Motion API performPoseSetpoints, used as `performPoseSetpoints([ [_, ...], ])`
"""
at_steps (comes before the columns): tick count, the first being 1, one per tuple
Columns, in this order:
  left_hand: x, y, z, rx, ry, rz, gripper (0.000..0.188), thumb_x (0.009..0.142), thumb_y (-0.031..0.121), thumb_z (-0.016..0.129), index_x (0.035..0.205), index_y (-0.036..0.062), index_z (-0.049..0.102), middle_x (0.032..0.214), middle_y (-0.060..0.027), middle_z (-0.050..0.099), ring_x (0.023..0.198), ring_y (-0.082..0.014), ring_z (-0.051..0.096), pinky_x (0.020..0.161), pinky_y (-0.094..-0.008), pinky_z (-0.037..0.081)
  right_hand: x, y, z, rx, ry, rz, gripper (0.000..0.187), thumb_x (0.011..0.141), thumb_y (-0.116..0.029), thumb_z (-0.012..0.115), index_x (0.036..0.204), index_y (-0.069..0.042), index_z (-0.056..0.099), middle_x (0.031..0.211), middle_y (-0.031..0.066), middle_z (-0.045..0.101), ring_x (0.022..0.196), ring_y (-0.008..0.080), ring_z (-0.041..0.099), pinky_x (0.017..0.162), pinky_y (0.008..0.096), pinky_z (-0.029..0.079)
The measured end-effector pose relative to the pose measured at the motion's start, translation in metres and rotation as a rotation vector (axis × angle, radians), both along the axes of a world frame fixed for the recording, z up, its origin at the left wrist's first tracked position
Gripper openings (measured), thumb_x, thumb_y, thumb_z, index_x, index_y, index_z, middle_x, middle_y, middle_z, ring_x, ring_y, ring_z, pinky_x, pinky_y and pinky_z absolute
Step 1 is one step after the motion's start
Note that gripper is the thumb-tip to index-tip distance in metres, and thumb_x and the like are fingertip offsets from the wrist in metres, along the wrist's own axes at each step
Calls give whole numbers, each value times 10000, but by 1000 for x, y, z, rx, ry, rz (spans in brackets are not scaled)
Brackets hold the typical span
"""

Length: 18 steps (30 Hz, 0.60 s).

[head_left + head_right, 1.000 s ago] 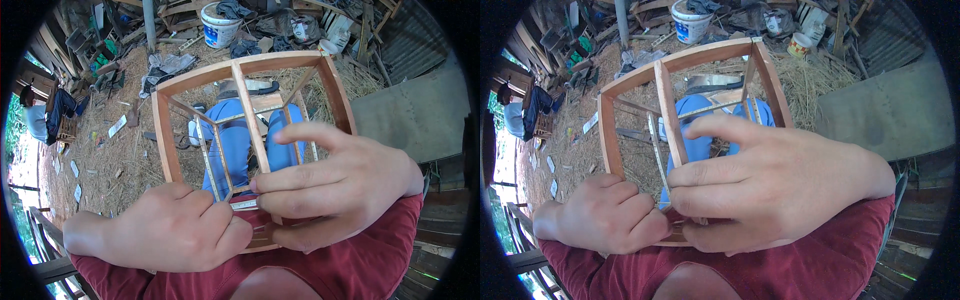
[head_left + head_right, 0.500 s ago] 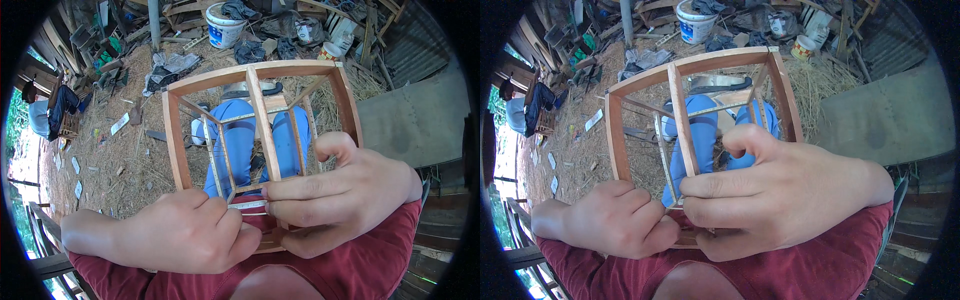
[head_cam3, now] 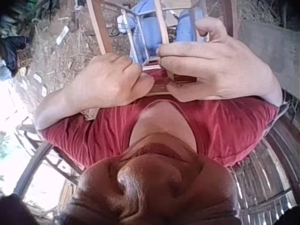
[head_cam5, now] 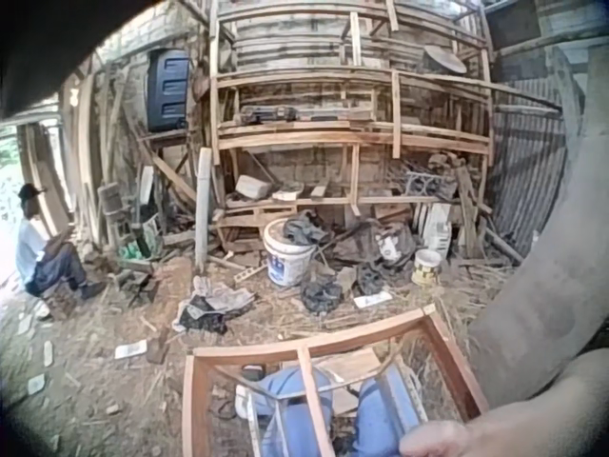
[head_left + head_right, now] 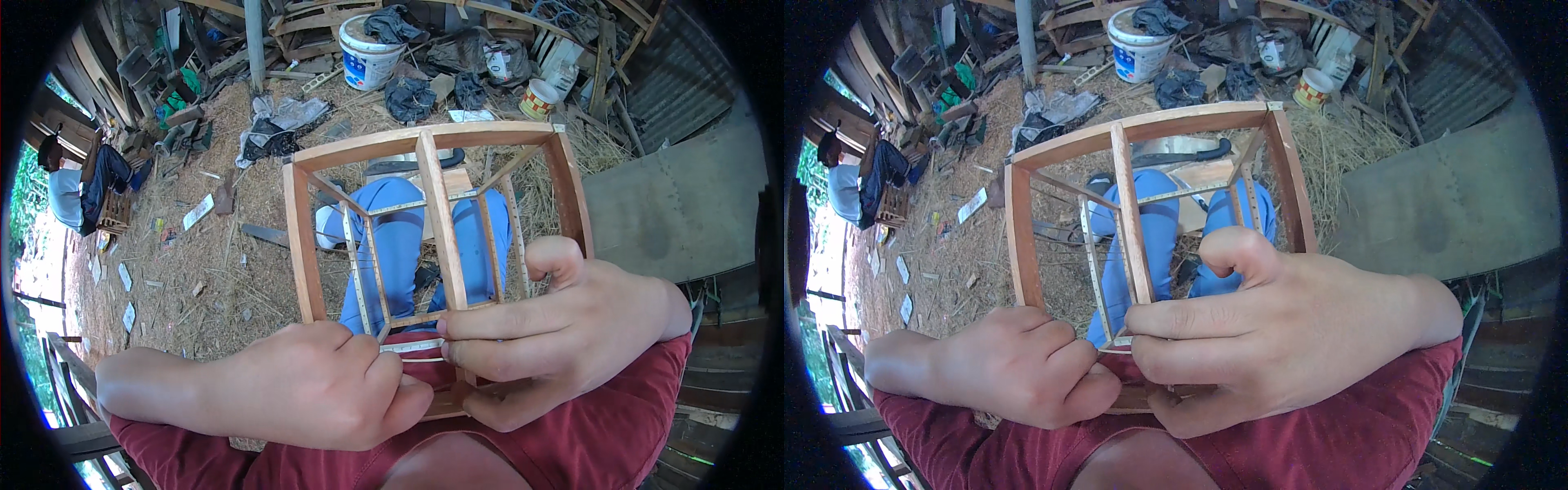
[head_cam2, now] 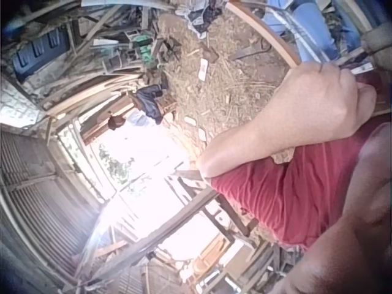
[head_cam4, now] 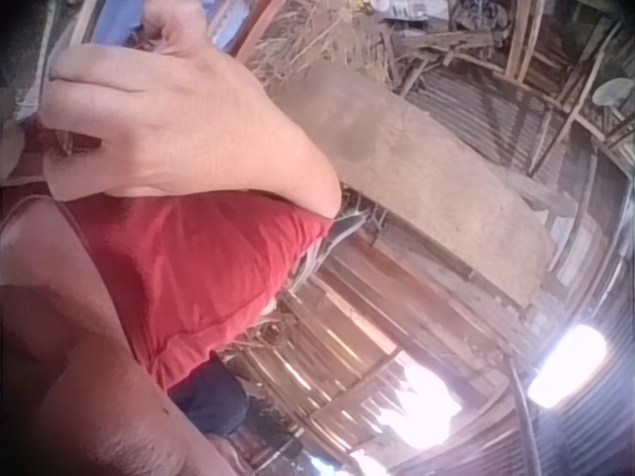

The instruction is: The person is assembling a wooden birdcage by inserting thin wooden rods into the pre-drilled holes of a frame while holding it on their lap, then uses a hammer to tap the rods into place.

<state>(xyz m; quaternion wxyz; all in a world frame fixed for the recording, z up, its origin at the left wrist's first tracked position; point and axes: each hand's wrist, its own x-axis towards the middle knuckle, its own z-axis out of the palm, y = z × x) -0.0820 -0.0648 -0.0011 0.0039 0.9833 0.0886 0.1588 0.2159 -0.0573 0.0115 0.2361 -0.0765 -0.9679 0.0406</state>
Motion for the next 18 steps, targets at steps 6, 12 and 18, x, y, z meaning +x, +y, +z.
performPoseSetpoints([
  [6,-1,3,4,-35,33,-8,228,762,186,744,735,159,519,666,13,369,572,-143,522,497,-320,395,3,5,7,-15,-82,49,149,891,-285,876,956,-283,741,1186,-33,716,1207,126,735,880,433,303],
  [12,-5,21,20,-108,-134,-47,196,831,214,841,930,127,695,799,11,582,713,-206,595,597,-364,435,26,10,36,-200,-172,-15,229,994,-444,822,1015,-222,770,1180,36,742,1196,207,753,934,500,292],
  [18,10,53,14,-228,-292,-139,496,882,585,881,990,121,745,980,-39,697,904,-296,630,806,-453,482,34,-11,37,-98,-188,-218,293,1019,-367,804,1184,-126,775,1256,75,759,1319,242,737,1044,541,330],
])
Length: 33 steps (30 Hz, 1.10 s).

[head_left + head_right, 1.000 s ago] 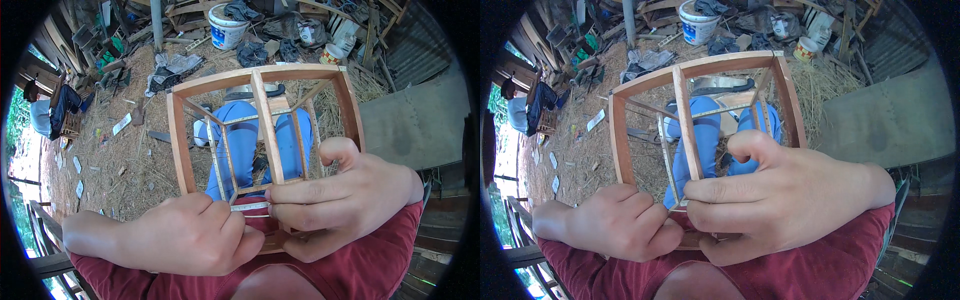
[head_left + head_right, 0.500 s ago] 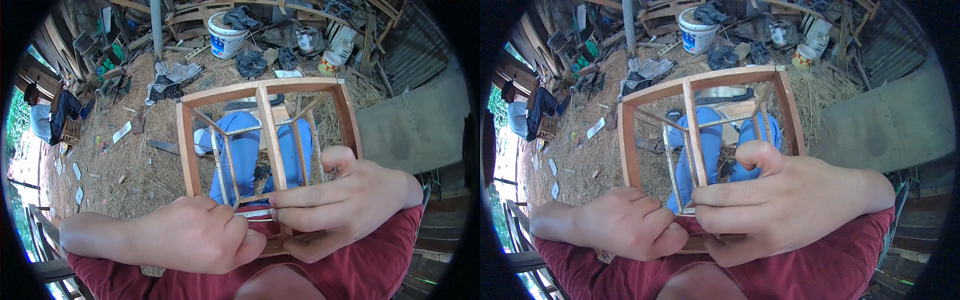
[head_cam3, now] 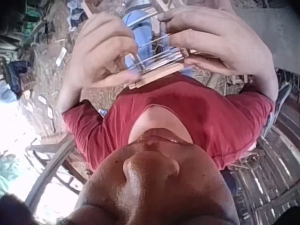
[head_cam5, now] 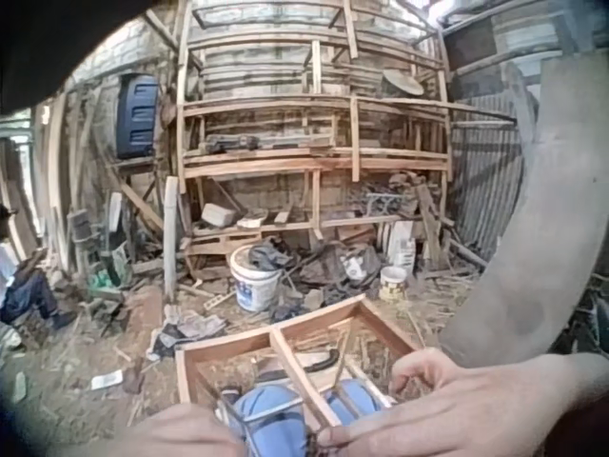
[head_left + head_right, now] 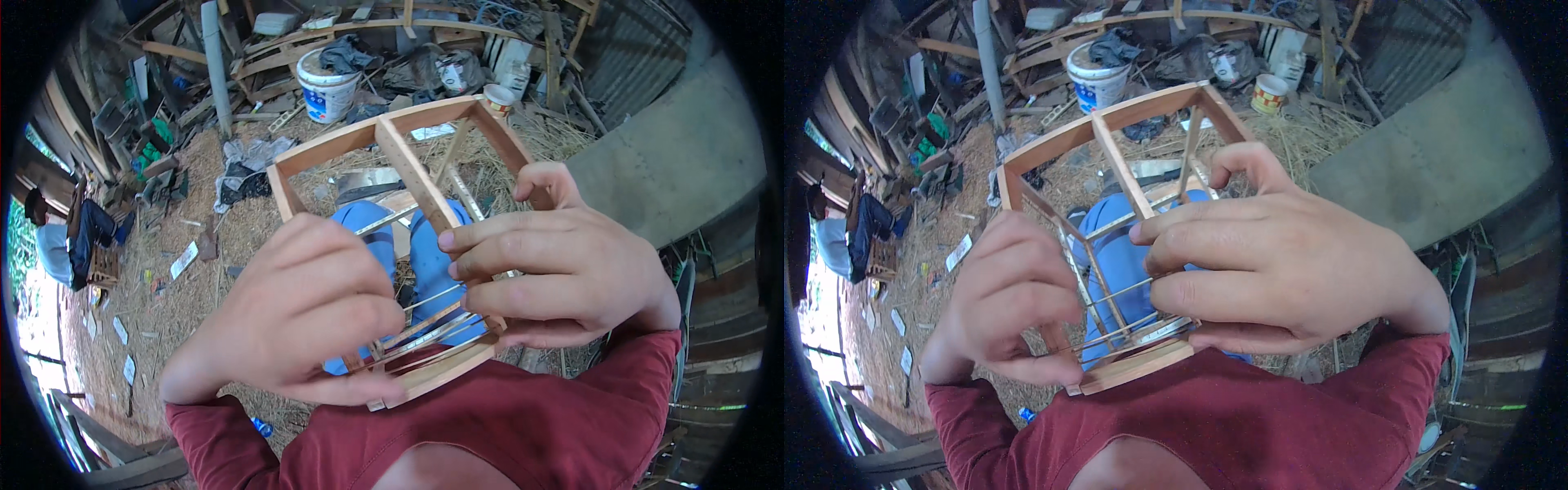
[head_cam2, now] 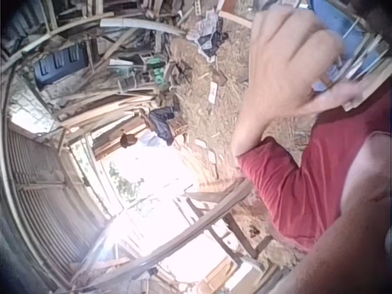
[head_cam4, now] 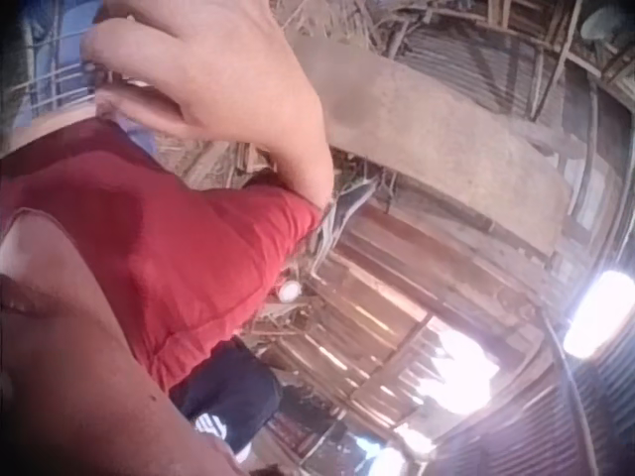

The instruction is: The person is assembling a wooden birdcage by inserting thin wooden rods into the pre-drilled holes of a frame while holding it on their lap, then uses a hammer to tap the rods into place.

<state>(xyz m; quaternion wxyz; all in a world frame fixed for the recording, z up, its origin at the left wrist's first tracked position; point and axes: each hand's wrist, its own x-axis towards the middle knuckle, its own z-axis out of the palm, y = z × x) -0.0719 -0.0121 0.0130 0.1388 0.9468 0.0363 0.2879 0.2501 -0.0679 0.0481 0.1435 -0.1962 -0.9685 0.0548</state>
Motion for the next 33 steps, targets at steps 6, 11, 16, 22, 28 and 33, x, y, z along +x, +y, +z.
performPoseSetpoints([
  [6,11,28,-5,-177,-65,-161,649,986,710,693,1132,80,742,1106,-105,695,1035,-322,651,938,-477,475,-1,-39,-28,131,82,-259,343,1029,-385,794,1235,-115,749,1291,113,735,1313,294,718,1064,513,391],
  [11,43,46,9,7,21,-51,441,1007,403,770,1264,52,698,1228,-143,677,1253,-348,616,1049,-493,472,-7,-63,-64,397,411,-459,353,929,-423,861,1059,-119,739,1075,57,709,952,232,681,867,423,476],
  [16,53,87,24,73,495,-309,354,1041,440,749,1091,90,756,1084,-55,736,1146,-279,683,992,-483,474,-6,-54,-93,551,378,-438,403,948,-532,816,946,-143,710,926,-2,676,794,206,644,843,416,444],
  [22,50,86,23,188,412,-267,337,1056,418,718,1022,83,736,897,-81,710,866,-314,717,801,-462,542,4,-33,-98,778,475,-360,483,935,-621,792,889,-160,657,899,-4,660,783,199,618,822,421,410],
  [28,41,97,42,256,325,-2,329,1081,367,692,1001,50,734,816,-116,682,796,-362,710,730,-475,543,5,-7,-71,889,550,-663,283,932,-359,874,949,-139,698,887,14,616,853,218,592,878,428,384],
  [33,42,101,63,220,156,358,339,1127,307,639,987,7,711,791,-169,692,762,-371,721,713,-482,544,-4,-4,-52,325,765,-687,208,1017,-226,794,1034,-47,689,902,59,656,809,218,609,793,374,469],
])
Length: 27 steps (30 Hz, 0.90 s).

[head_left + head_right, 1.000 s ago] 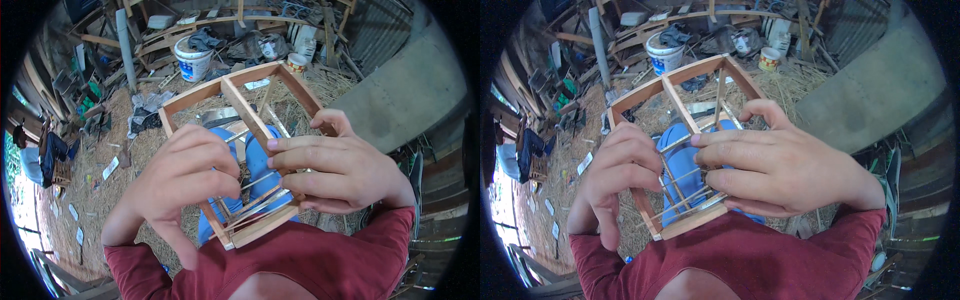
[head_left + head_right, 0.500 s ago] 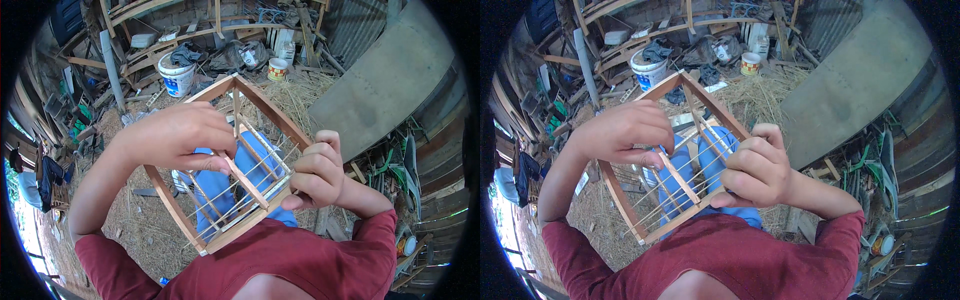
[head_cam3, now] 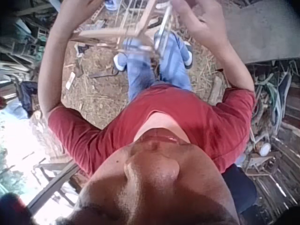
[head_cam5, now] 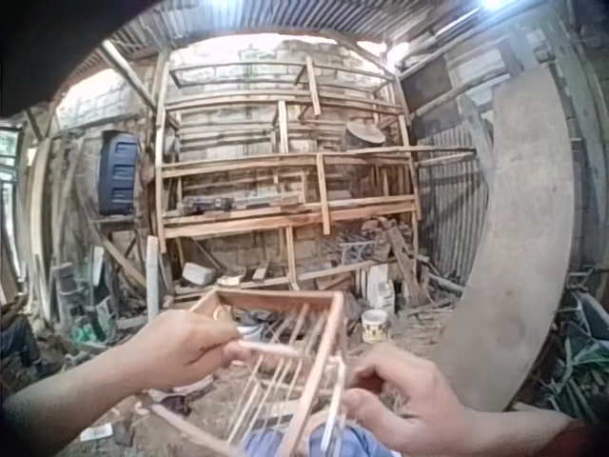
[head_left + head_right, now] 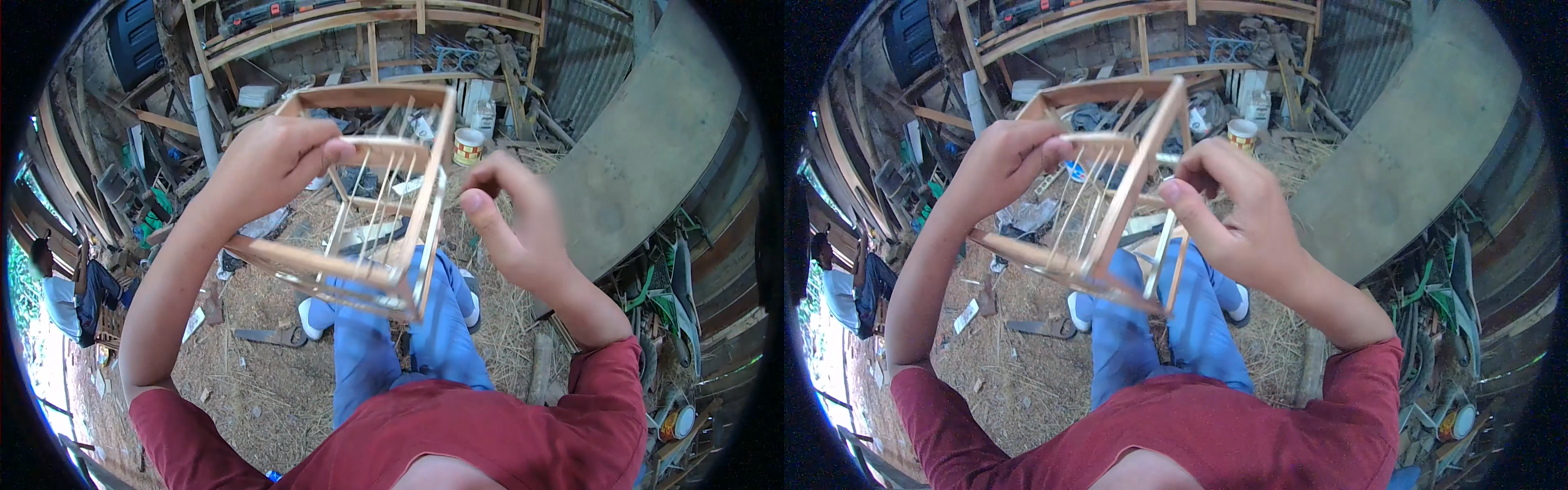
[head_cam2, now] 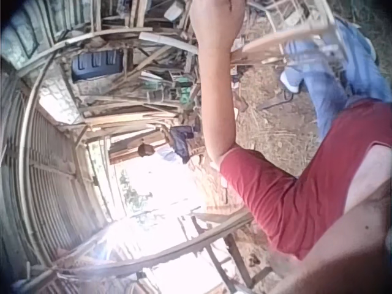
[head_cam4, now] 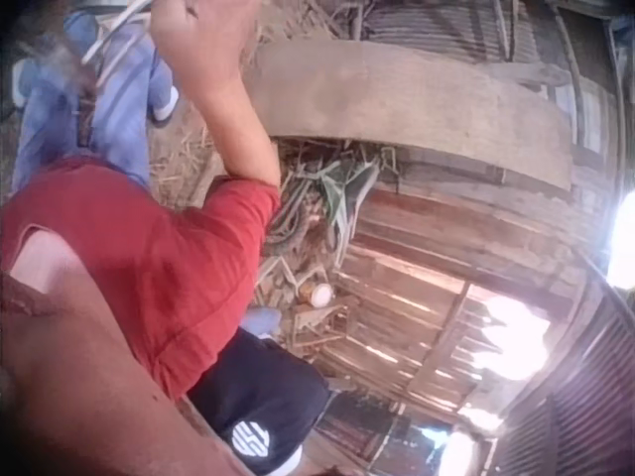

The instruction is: The person is assembling a wooden birdcage by inserting thin wooden rods into the pre-drilled holes of a frame while holding it on their lap, then uses a hammer to tap the rods into place.

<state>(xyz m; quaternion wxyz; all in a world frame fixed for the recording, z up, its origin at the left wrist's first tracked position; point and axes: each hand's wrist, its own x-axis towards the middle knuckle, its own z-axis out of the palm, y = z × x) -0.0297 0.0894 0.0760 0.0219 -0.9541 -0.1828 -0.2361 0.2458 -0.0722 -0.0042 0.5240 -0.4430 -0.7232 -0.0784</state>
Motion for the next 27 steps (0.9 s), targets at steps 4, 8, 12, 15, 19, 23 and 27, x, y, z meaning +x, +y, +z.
performPoseSetpoints([
  [4,12,0,-3,74,-178,208,385,1167,307,576,989,-13,696,772,-166,714,766,-388,732,719,-477,554,-19,12,-4,-338,269,213,305,1173,-290,594,1202,4,669,1004,60,683,903,130,612,868,345,528],
  [8,17,-5,-9,-6,-215,203,332,1171,228,550,1007,-31,676,816,-186,731,789,-384,743,760,-474,573,-28,19,-4,-366,511,210,436,1247,-326,361,1331,15,619,1107,35,647,1079,109,590,969,303,489],
  [12,18,-26,-11,-234,-145,240,251,1175,180,537,1132,-40,649,847,-163,735,767,-270,746,737,-415,584,-25,53,-38,-173,847,364,531,1250,-432,304,1363,7,581,1107,49,628,1037,103,541,959,297,462],
  [15,13,-31,-14,-481,-76,269,260,1181,172,534,1154,-60,647,910,-114,755,784,-177,734,736,-366,592,-15,66,-51,-157,836,301,571,1239,-501,330,1285,-20,633,1012,13,609,926,93,521,838,290,437],
  [19,10,-49,-12,-777,12,181,271,1146,106,600,1303,-106,662,1047,-92,784,874,-125,740,807,-319,611,10,93,-64,-246,986,294,572,1223,-534,375,1073,-82,692,831,-42,548,771,74,489,713,291,410],
  [23,-4,-75,-2,-822,5,89,325,1114,91,664,1379,-94,696,1043,-90,798,938,-88,721,864,-272,592,7,92,-54,-289,1109,304,558,1209,-546,414,1054,-85,688,818,-38,564,743,74,485,686,288,396],
  [27,-15,-60,11,-663,-56,171,198,1077,62,698,1223,-51,770,980,-66,798,959,-115,734,911,-304,587,27,97,-72,-350,1006,387,556,1197,-546,426,1098,-72,700,881,10,667,730,89,500,676,282,403],
])
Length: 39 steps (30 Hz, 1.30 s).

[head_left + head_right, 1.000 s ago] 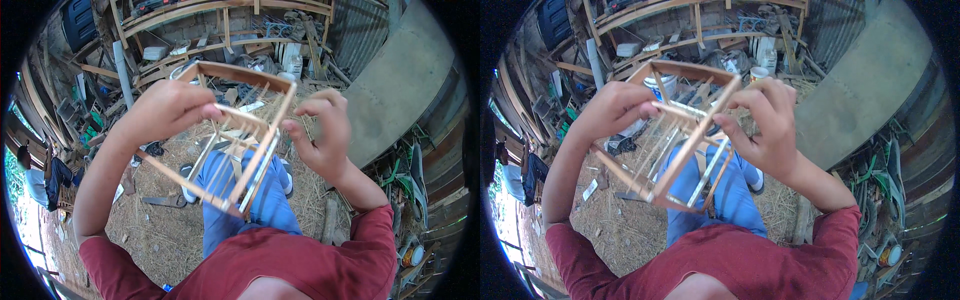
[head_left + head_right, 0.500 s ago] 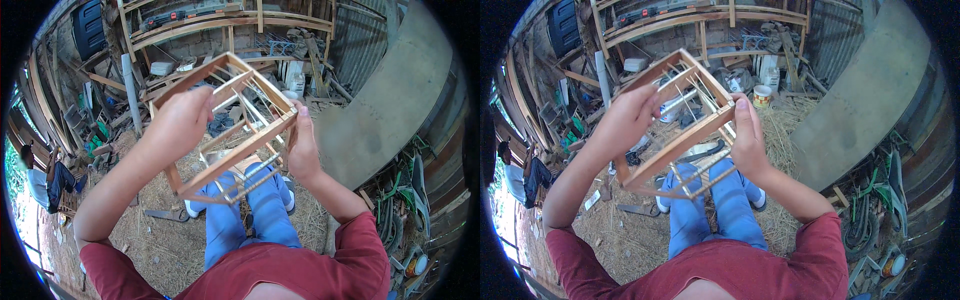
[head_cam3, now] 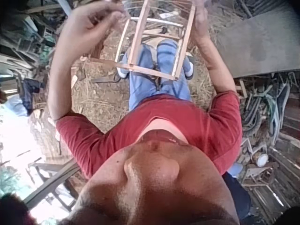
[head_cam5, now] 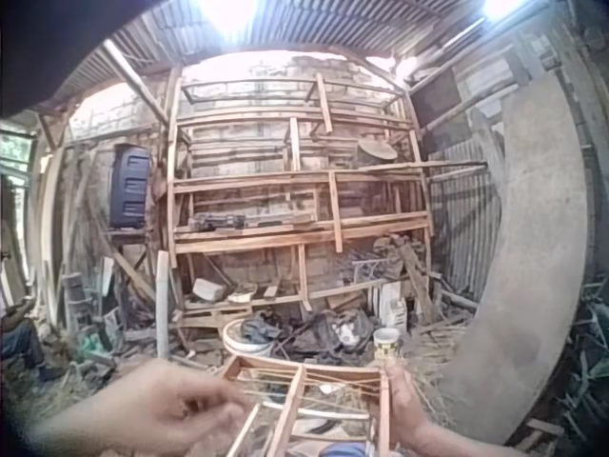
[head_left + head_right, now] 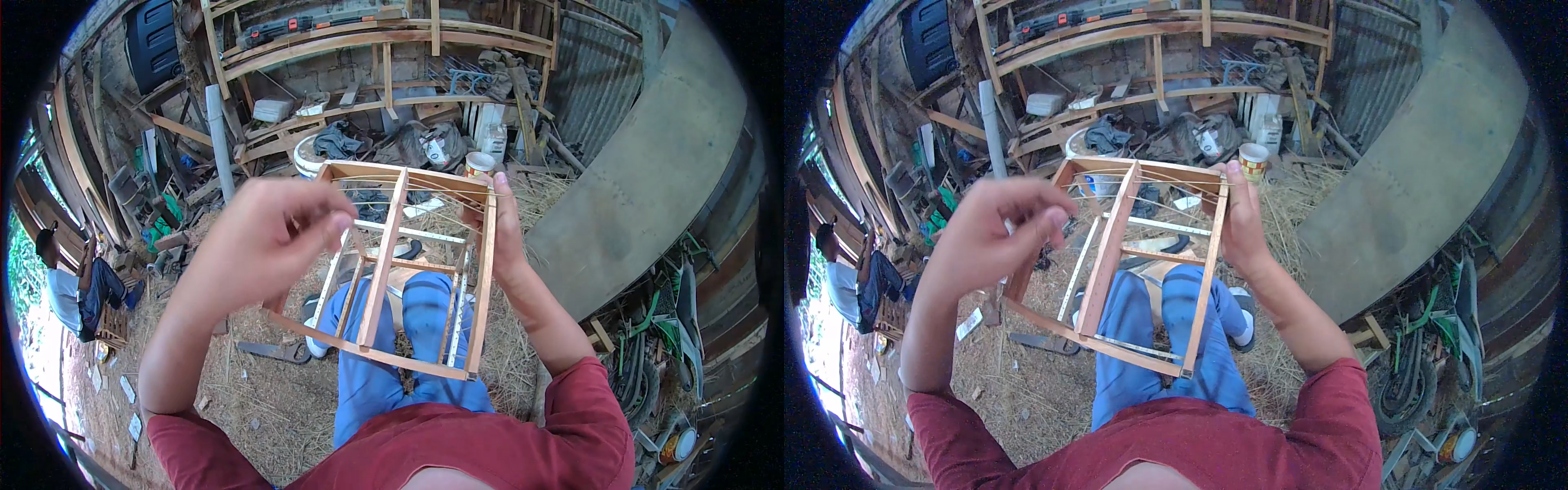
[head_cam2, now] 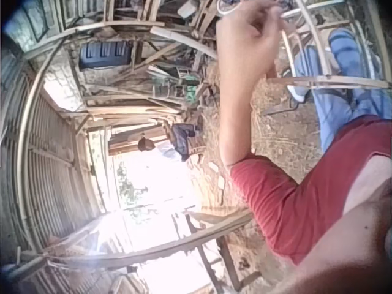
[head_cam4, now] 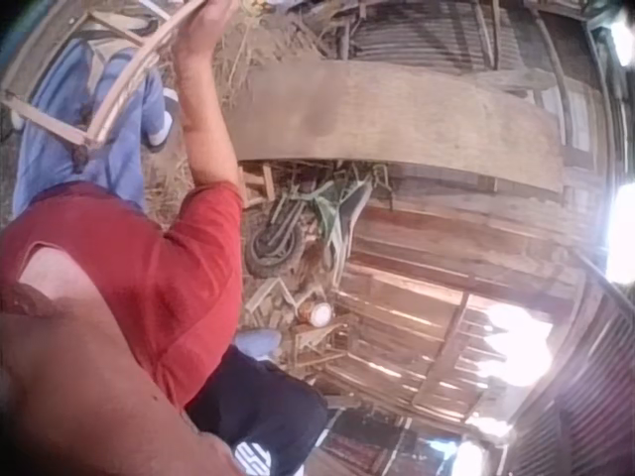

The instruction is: The person is assembling a wooden birdcage by inserting thin wooden rods into the pre-drilled holes of a frame while holding it on their lap, then uses a hammer to tap the rods into place.

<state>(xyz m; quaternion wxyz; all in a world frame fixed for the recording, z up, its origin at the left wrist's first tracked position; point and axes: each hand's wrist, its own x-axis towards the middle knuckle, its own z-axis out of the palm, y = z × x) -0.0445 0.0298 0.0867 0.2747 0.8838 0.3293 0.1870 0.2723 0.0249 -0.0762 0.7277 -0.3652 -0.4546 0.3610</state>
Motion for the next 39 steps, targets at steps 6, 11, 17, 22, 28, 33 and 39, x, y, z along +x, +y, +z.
performPoseSetpoints([
  [6,-2,83,-42,524,-95,-5,256,1082,-2,601,1306,-7,725,1361,-130,719,1236,-206,684,1062,-349,536,10,-2,1,-33,101,51,526,1160,-546,508,1122,-60,704,933,50,715,770,115,590,726,301,483],
  [11,17,105,-71,-136,-624,-21,434,1218,247,407,1527,12,601,1546,-167,640,1502,-278,558,1296,-410,375,23,0,-7,-70,185,23,524,1143,-546,542,1158,-49,707,943,61,702,781,125,590,738,316,488],
  [17,33,117,-90,-345,-885,-196,577,1224,331,327,1586,-81,508,1601,-232,595,1539,-309,525,1336,-442,329,19,-11,7,-35,125,26,539,1141,-547,547,1163,-29,698,974,69,693,809,130,581,748,320,485],
  [22,28,78,-85,-450,-959,-130,592,1015,158,459,1548,-91,528,1587,-231,605,1535,-313,524,1335,-434,328,8,-42,38,-14,112,-32,542,1130,-619,520,1020,-107,658,779,-15,562,678,86,458,644,293,406],
  [28,18,46,-76,-414,-807,-27,679,822,71,510,1482,-57,605,1554,-184,638,1483,-283,562,1305,-388,360,-8,-69,55,-158,180,-85,547,1127,-616,538,998,-94,639,741,-12,550,632,89,437,611,298,401],
  [33,21,51,-91,-556,-795,22,617,862,15,539,1472,-25,617,1492,-136,687,1359,-210,631,1184,-320,452,4,-66,36,-164,82,96,529,1148,-578,500,1045,-77,639,750,-24,501,645,88,425,615,290,378],
  [39,18,69,-105,-645,-698,114,595,877,-34,564,1465,30,624,1401,-98,723,1255,-169,671,1113,-301,495,1,-58,27,-198,82,113,531,1155,-567,468,1037,-73,619,745,-44,434,655,86,394,627,285,345],
])
